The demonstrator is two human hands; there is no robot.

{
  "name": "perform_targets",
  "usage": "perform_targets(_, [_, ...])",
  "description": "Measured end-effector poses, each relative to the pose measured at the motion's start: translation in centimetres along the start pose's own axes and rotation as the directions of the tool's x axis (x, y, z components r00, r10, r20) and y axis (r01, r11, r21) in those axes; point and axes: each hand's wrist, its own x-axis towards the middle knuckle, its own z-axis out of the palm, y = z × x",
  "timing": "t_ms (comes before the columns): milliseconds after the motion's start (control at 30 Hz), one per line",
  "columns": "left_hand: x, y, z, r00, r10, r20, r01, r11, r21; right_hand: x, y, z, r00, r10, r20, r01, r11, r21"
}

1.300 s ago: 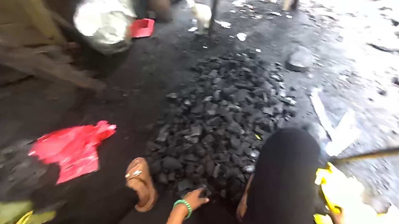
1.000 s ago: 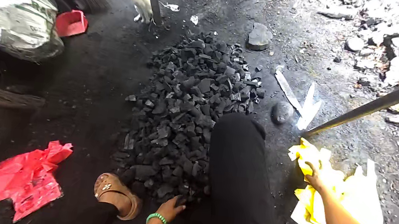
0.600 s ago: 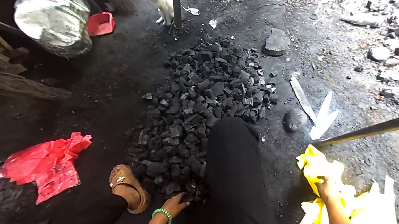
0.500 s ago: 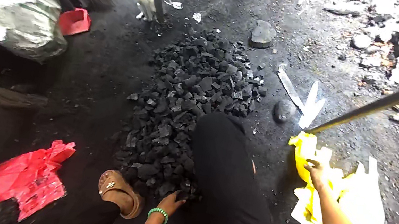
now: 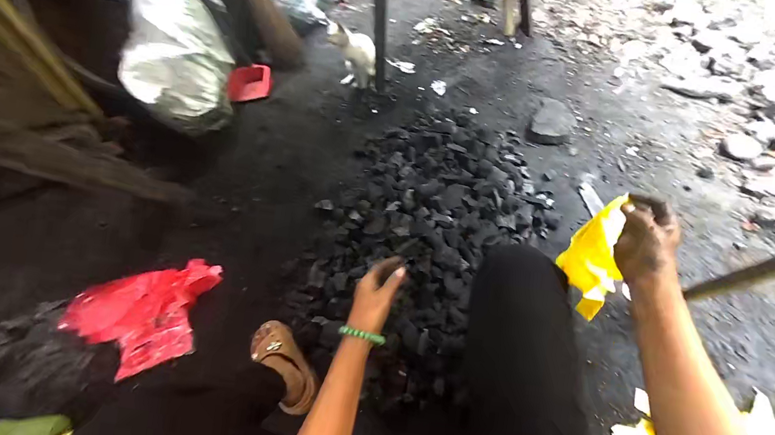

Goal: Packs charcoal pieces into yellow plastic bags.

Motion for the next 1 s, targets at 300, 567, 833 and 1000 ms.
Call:
perform_targets(300, [0.4, 5.8, 0.7, 0.928, 0.343, 0.146, -0.355, 0.932, 0.068, -7.2, -1.1, 18.2, 0.764, 0.099, 0.638, -0.044, 0.994, -0.102])
perform_targets(567, [-0.6, 4.7, -4.9, 0.996, 0.082, 0.035, -0.088, 0.958, 0.273, -9.2, 1.3, 17.0, 0.776, 0.131, 0.617, -0.103, 0.991, -0.081])
perform_targets(833, [-0.4, 5.1, -8.6, 0.998, 0.054, -0.041, -0.05, 0.994, 0.096, -8.5, -0.1, 15.8, 0.755, 0.006, 0.656, 0.21, 0.945, -0.25])
perform_targets(1000, [-0.4, 4.3, -12.2, 0.943, 0.12, -0.309, -0.054, 0.975, 0.214, -3.3, -4.9, 7.9, 0.764, -0.299, 0.571, 0.623, 0.571, -0.535])
